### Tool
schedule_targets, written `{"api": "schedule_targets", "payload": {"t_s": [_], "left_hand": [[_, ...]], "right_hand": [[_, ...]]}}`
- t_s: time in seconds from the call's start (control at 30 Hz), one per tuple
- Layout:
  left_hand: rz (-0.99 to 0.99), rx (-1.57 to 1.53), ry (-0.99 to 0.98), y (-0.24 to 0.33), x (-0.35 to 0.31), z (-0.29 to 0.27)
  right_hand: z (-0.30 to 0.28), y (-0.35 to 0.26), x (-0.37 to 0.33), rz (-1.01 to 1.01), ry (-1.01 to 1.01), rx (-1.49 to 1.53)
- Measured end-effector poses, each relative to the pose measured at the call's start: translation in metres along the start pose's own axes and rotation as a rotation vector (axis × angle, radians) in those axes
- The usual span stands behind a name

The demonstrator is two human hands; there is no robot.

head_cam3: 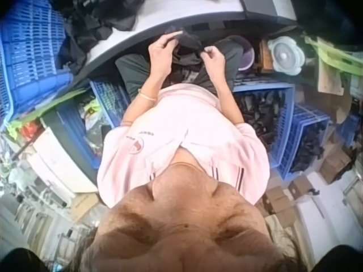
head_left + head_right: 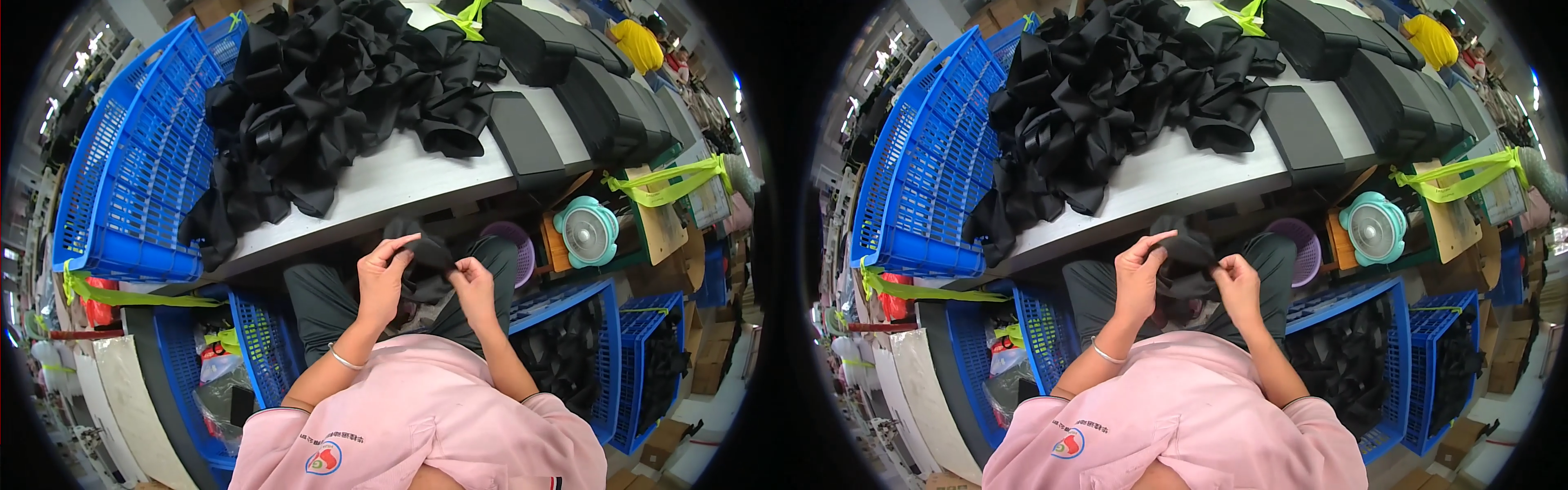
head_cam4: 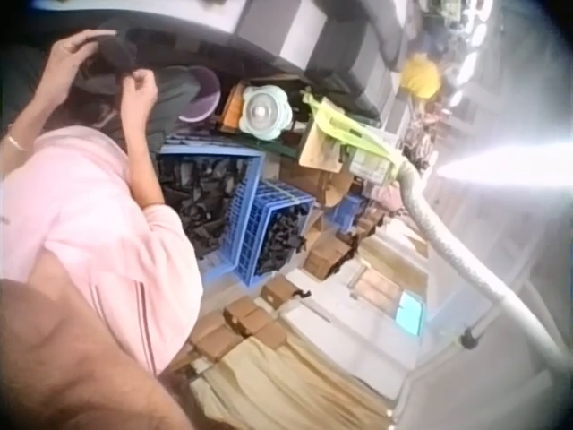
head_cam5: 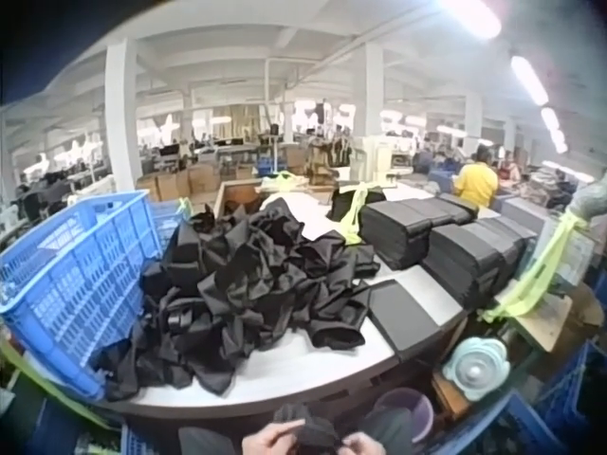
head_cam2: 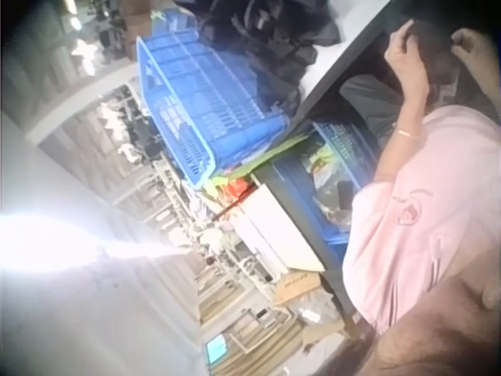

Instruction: Sorting and stacking black fabric components from a storage basket.

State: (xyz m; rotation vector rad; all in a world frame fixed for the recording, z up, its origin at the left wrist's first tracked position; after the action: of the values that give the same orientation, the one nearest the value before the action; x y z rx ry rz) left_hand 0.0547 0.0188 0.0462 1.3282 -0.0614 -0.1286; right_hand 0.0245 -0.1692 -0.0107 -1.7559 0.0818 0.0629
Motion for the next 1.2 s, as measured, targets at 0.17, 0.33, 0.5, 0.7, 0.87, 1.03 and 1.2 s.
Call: {"api": "schedule_targets", "payload": {"t_s": [0.17, 0.33, 0.5, 0.7, 0.87, 1.03, 1.2], "left_hand": [[0.15, 0.269, 0.027, 0.007, 0.008, 0.003], [0.38, 0.508, -0.314, 0.029, -0.018, 0.053], [0.412, 0.488, -0.665, -0.003, -0.068, 0.086], [0.457, 0.395, -0.695, 0.007, -0.077, 0.089], [0.111, 0.253, -0.676, 0.019, -0.05, 0.066], [0.175, 0.335, -0.227, 0.027, -0.017, 0.031], [0.261, 0.585, -0.138, 0.001, 0.02, 0.011]], "right_hand": [[0.016, -0.094, -0.04, -0.842, 0.208, -0.662], [0.033, -0.017, -0.016, -0.412, -0.432, -0.58], [0.047, 0.026, 0.08, 0.018, -0.109, 0.492], [0.032, -0.006, 0.111, 0.22, -0.036, 1.039], [0.038, -0.002, 0.1, 0.101, -0.474, 1.1], [0.029, -0.029, 0.086, 0.01, -0.233, 1.044], [0.035, -0.04, 0.074, -0.067, -0.266, 0.875]]}}
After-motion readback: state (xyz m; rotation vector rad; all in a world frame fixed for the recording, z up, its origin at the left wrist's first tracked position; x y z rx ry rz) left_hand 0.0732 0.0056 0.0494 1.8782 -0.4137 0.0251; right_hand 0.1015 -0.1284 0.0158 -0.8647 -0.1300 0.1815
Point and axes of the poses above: each hand's wrist, its own x-axis towards the middle knuckle, its own z-axis out of the palm, y = z × x, the point moved 4 cm from there along x, towards the middle knuckle, and after that the axes turned 10 degrees about -y, right-handed, at the moved point
